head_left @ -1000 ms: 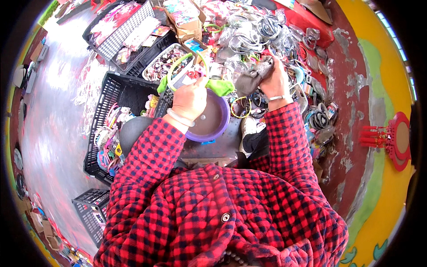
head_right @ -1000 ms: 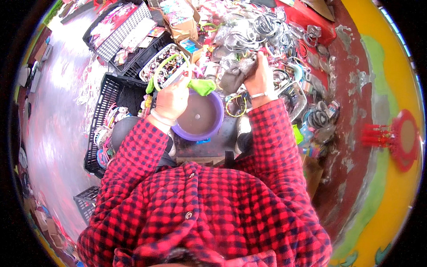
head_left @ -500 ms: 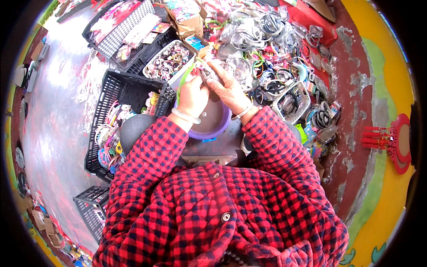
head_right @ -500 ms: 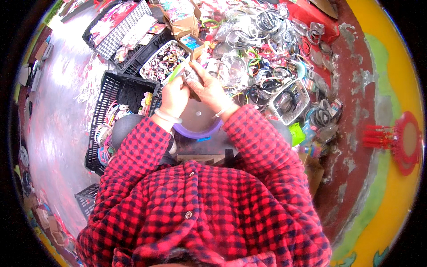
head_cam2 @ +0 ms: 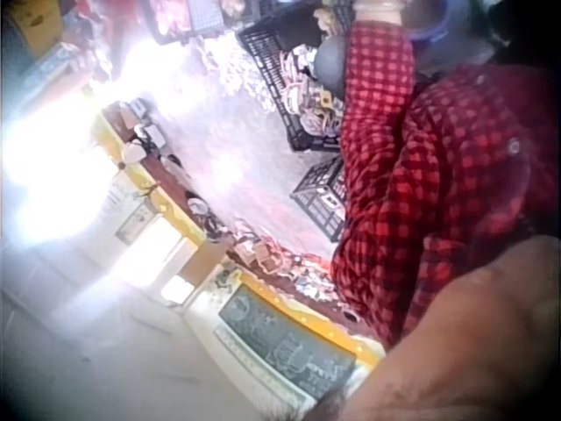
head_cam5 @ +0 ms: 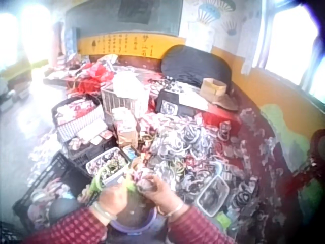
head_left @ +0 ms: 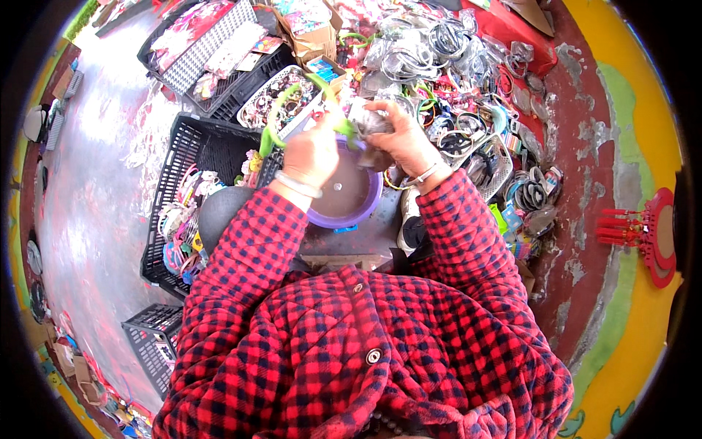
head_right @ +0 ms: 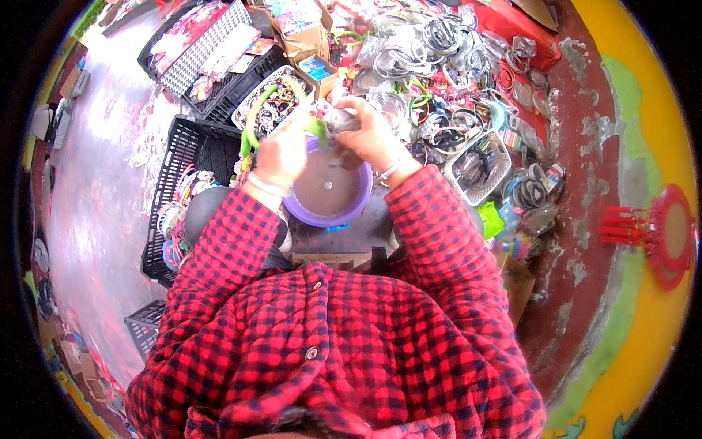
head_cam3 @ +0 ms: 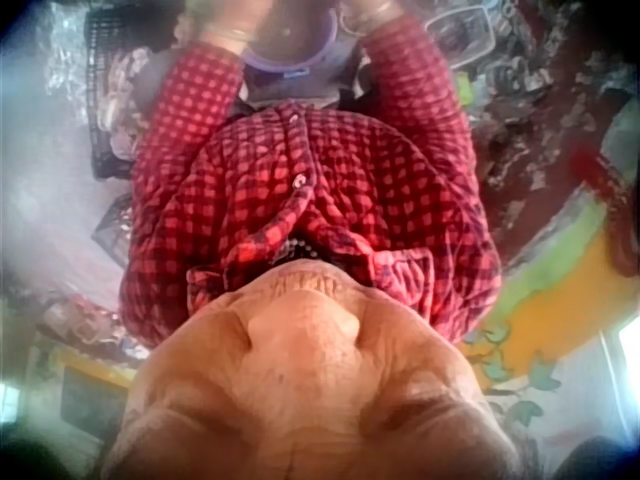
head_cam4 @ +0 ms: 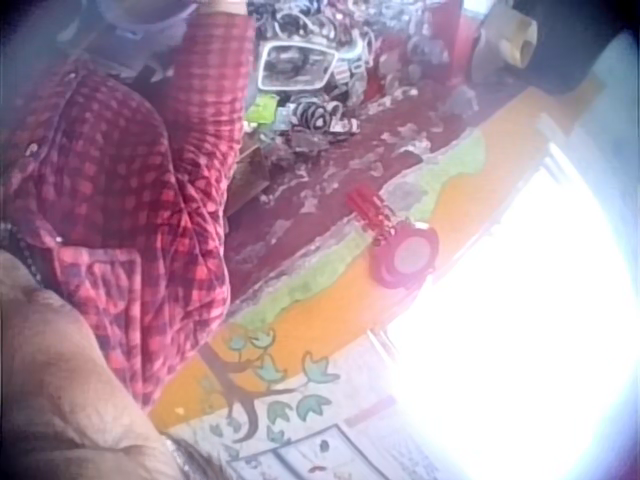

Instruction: The person sits on the floor and cleans various small items, including a white plastic piece and a green plastic ring, using a grey cloth. They wipe each item thoroughly over a purple bowl and place the cleaned items into a black crate.

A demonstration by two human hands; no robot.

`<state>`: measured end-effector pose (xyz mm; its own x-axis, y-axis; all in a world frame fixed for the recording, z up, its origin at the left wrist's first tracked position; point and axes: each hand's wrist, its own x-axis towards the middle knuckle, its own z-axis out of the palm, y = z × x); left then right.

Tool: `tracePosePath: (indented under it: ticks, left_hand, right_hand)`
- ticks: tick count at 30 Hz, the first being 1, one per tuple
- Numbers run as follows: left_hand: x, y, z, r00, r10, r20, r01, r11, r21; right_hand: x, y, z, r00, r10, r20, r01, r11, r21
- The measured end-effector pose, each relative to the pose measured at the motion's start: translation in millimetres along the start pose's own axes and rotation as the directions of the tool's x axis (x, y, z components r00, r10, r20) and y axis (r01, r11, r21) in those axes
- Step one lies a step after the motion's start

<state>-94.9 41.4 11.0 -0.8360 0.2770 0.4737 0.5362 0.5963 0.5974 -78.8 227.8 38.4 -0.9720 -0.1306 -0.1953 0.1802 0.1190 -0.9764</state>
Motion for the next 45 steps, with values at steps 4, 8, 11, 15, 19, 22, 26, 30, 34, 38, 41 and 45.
tracePosePath:
  ticks: [4,8,11,15,19,22,26,30,34,38,41,45]
  left_hand:
    - [12,-25,-10,0.962,-0.256,-0.097,0.244,0.962,-0.122]
    - [9,-18,-5,0.977,-0.190,-0.097,0.176,0.974,-0.141]
    - [7,-13,-3,0.988,-0.107,-0.108,0.097,0.991,-0.096]
    - [7,-6,1,0.997,-0.017,-0.077,0.013,0.999,-0.049]
    - [-1,0,21,0.999,-0.032,-0.029,0.021,0.944,-0.328]
    - [-4,5,19,0.974,-0.216,0.063,0.220,0.853,-0.473]
    - [1,12,0,0.901,-0.351,0.257,0.431,0.645,-0.631]
    - [4,10,-10,0.931,-0.330,0.158,0.330,0.574,-0.749]
    - [20,7,-25,0.952,-0.292,0.090,0.194,0.350,-0.916]
    - [14,-12,-18,0.853,-0.387,0.350,0.380,0.002,-0.925]
    - [9,-11,-8,0.761,-0.475,0.442,0.394,-0.202,-0.897]
    - [9,-5,0,0.764,-0.392,0.512,0.441,-0.262,-0.859]
  right_hand:
    - [1,11,-34,0.985,0.042,-0.165,0.005,0.962,0.273]
    - [5,-2,-46,0.981,-0.010,-0.195,0.145,0.702,0.697]
    - [7,-1,-52,0.981,-0.111,-0.158,0.191,0.689,0.699]
    - [-11,-26,-19,0.917,-0.318,-0.239,0.389,0.846,0.365]
    - [-11,-17,30,0.749,-0.662,0.030,0.519,0.558,-0.647]
    - [9,18,41,0.760,-0.647,0.069,0.574,0.618,-0.537]
    - [8,12,38,0.791,-0.608,0.064,0.578,0.710,-0.402]
    - [8,14,40,0.800,-0.598,-0.055,0.537,0.754,-0.378]
    - [20,75,18,0.944,-0.264,-0.198,0.171,0.905,-0.390]
    - [35,76,-6,0.955,-0.051,-0.293,0.040,0.998,-0.044]
    - [35,56,-10,0.895,-0.114,-0.432,0.174,0.980,0.102]
    - [16,13,-8,0.880,-0.160,-0.447,0.307,0.910,0.279]
